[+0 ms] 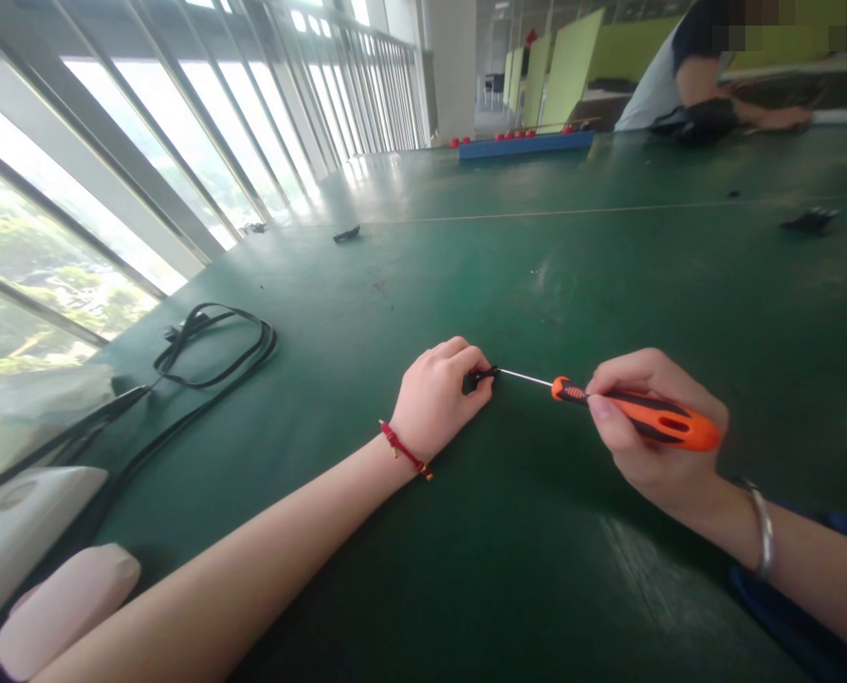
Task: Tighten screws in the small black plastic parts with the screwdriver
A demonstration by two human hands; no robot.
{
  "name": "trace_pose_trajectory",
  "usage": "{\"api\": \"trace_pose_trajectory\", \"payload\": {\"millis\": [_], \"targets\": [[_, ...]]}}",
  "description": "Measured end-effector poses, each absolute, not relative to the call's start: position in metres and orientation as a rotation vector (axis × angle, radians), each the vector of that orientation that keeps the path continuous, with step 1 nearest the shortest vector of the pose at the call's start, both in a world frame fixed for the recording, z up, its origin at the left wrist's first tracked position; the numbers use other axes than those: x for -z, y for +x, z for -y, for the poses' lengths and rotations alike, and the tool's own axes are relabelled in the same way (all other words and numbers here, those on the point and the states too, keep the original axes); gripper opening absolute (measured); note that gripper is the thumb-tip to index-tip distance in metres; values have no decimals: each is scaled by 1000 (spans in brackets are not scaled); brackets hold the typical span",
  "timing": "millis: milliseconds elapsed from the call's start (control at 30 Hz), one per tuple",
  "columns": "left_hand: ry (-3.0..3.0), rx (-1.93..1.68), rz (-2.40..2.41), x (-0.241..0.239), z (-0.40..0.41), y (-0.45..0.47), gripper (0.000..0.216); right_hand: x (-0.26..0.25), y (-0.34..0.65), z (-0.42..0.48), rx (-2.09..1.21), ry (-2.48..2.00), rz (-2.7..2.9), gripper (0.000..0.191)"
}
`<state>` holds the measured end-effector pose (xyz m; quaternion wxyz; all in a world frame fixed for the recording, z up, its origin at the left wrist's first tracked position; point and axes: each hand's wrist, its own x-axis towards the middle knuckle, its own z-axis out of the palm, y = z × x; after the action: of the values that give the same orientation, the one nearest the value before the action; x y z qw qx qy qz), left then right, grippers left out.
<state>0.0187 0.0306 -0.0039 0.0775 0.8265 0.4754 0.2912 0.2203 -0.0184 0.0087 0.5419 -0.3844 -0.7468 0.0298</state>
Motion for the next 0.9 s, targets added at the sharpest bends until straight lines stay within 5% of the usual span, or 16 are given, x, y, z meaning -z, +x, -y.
{"api": "trace_pose_trajectory", "payload": {"millis": [900], "targets": [[2465, -878, -1424, 4, -32, 20, 5, -12, 219, 18, -84, -906, 1780, 12]]}}
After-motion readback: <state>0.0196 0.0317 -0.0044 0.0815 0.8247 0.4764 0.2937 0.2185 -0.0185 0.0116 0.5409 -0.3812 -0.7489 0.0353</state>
